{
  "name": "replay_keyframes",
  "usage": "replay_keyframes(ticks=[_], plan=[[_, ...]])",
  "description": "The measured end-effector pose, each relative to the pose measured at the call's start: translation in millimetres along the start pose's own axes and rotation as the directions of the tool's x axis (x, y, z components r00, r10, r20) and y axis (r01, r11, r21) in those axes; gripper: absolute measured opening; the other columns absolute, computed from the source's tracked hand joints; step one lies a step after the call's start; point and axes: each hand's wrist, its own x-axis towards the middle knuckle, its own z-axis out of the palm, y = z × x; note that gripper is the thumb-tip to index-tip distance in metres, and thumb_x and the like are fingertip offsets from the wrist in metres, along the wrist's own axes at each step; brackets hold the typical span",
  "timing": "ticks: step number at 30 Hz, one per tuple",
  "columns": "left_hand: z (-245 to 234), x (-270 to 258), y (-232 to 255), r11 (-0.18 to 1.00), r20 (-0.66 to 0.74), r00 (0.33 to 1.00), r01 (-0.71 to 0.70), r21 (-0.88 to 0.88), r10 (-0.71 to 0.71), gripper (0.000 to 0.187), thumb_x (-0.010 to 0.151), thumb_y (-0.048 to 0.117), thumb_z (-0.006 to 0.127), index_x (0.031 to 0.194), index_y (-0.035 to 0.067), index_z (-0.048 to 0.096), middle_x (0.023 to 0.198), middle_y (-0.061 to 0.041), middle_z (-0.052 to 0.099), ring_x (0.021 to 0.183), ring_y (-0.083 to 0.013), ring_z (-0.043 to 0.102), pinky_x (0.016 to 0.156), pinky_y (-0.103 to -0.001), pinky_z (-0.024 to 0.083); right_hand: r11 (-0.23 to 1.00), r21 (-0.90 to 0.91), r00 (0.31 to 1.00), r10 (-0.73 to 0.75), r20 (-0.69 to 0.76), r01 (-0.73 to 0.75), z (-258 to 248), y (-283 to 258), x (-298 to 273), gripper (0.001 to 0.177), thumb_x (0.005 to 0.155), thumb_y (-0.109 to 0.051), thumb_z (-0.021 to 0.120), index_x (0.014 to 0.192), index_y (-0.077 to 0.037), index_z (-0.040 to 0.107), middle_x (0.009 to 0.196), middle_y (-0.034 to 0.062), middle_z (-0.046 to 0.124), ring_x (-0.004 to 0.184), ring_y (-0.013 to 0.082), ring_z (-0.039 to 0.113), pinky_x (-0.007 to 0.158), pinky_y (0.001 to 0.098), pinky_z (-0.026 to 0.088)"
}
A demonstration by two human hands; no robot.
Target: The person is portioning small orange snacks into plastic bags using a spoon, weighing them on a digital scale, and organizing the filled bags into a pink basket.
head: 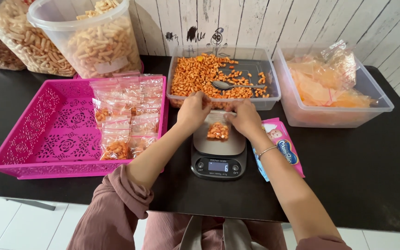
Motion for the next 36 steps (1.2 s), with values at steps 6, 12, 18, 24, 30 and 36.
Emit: replay_keyframes(ticks=[6, 12, 18, 24, 30, 36], plan=[[3, 9, 0, 0.996, 0.025, 0.999, -0.030, -0.080, 0.032, 0.027, 0.085, 0.023, 0.075, 0.109, 0.010, 0.068, 0.101, -0.012, 0.068, 0.097, -0.0313, 0.072, 0.082, -0.041, 0.060, 0.955, 0.285, 0.995, -0.065, -0.071, 0.082, -7, 2, 6, 0.013, 0.085, -0.024, 0.075, 0.095, -0.016, 0.072, 0.085, 0.0034, 0.074, 0.087, 0.0202, 0.072, 0.078, 0.0356, 0.056], [-10, 12, 21, 0.974, 0.108, 0.991, -0.050, -0.219, 0.075, 0.018, 0.082, 0.025, 0.079, 0.097, 0.015, 0.075, 0.082, -0.007, 0.072, 0.087, -0.0269, 0.074, 0.078, -0.036, 0.058, 0.811, 0.571, 0.992, -0.091, -0.087, 0.124, -37, -6, -2, 0.011, 0.091, -0.011, 0.072, 0.101, -0.008, 0.070, 0.084, 0.0049, 0.072, 0.077, 0.0103, 0.069, 0.072, 0.0240, 0.053], [6, 25, 21, 0.969, 0.070, 0.991, -0.096, -0.226, 0.114, 0.013, 0.085, 0.023, 0.077, 0.096, 0.017, 0.077, 0.076, -0.007, 0.072, 0.082, -0.0254, 0.073, 0.076, -0.036, 0.057, 0.811, 0.561, 0.987, -0.141, -0.083, 0.163, -45, -17, -6, 0.024, 0.082, -0.012, 0.081, 0.106, -0.009, 0.076, 0.088, 0.0088, 0.076, 0.084, 0.0152, 0.073, 0.075, 0.0292, 0.056], [-10, 23, 26, 0.966, 0.050, 0.984, -0.157, -0.204, 0.171, 0.011, 0.081, 0.026, 0.081, 0.089, 0.019, 0.076, 0.071, -0.001, 0.070, 0.072, -0.0177, 0.070, 0.073, -0.030, 0.055, 0.858, 0.476, 0.981, -0.147, -0.128, 0.191, -53, -11, -6, 0.015, 0.084, -0.024, 0.080, 0.098, -0.018, 0.081, 0.077, 0.0013, 0.073, 0.070, 0.0077, 0.066, 0.065, 0.0249, 0.053], [-19, 24, 23, 0.959, 0.022, 0.976, -0.207, -0.194, 0.215, 0.010, 0.086, 0.023, 0.076, 0.094, 0.017, 0.076, 0.078, -0.006, 0.072, 0.079, -0.0228, 0.072, 0.077, -0.035, 0.057, 0.716, 0.681, 0.988, -0.097, -0.116, 0.150, -58, 8, -2, 0.021, 0.086, -0.017, 0.080, 0.105, -0.008, 0.077, 0.078, 0.0026, 0.073, 0.073, 0.0049, 0.067, 0.069, 0.0196, 0.057], [-17, 22, 11, 0.958, -0.010, 0.983, -0.179, -0.224, 0.181, 0.015, 0.093, 0.027, 0.069, 0.102, 0.015, 0.072, 0.087, -0.011, 0.075, 0.091, -0.0334, 0.073, 0.081, -0.044, 0.058, 0.684, 0.701, 0.979, -0.124, -0.163, 0.203, -36, 40, 23, 0.028, 0.091, -0.019, 0.080, 0.110, -0.001, 0.072, 0.090, 0.0119, 0.073, 0.082, 0.0148, 0.070, 0.072, 0.0293, 0.059]])
